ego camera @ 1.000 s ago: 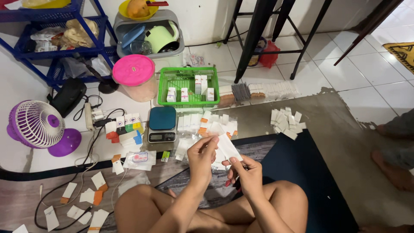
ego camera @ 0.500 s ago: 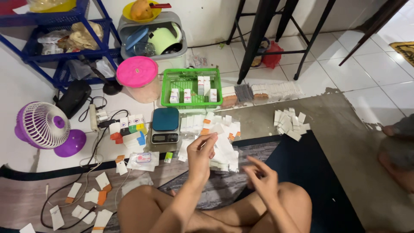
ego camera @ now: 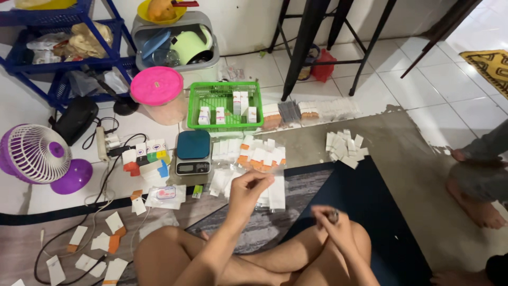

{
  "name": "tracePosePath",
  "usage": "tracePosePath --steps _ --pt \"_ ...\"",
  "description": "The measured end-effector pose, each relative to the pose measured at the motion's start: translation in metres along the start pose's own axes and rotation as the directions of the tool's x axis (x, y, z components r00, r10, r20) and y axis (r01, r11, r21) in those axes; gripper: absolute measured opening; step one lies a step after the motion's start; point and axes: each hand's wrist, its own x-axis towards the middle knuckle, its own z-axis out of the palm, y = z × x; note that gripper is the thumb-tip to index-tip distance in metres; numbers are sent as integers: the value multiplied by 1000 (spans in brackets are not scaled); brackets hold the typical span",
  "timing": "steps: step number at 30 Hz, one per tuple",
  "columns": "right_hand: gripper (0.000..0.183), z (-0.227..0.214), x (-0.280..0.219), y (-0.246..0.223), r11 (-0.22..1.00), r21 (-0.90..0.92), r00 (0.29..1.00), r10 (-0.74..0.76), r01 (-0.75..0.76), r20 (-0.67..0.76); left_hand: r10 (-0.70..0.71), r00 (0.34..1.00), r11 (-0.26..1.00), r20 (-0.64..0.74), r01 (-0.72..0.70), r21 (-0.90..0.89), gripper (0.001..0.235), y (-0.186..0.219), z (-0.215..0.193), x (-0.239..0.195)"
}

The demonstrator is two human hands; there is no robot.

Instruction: The person sits on a mat and repeatedly folds small white rectangular paper pieces in half using both hands. The folded pieces are placed into a growing pile on the floor. The person continues this repetitive folding action throughout the clip.

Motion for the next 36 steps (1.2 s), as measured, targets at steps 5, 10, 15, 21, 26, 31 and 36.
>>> tracePosePath --steps 5,10,15,21,26,31,36 --pt "38 18 31 -163 927 329 972 -219 179 88 108 973 980 206 -140 145 11 -5 7 -8" --pt "23 34 36 -235 959 218 977 -200 179 77 124 963 973 240 -165 161 11 2 5 -13" --pt "11 40 33 -258 927 342 985 -173 154 25 110 972 969 210 -152 196 9 24 8 -17" --pt "11 42 32 -269 838 467 956 -286 282 -63 140 964 982 227 -164 94 7 37 17 -20" --pt "7 36 29 -279 718 611 896 -444 333 33 260 922 957 286 -286 53 12 52 23 -27" --pt "8 35 22 -271 757 557 899 -436 342 40 336 873 921 354 -384 73 17 71 27 -30" --pt "10 47 19 -262 829 448 938 -340 334 -69 387 844 891 373 -447 87 21 56 27 -33"
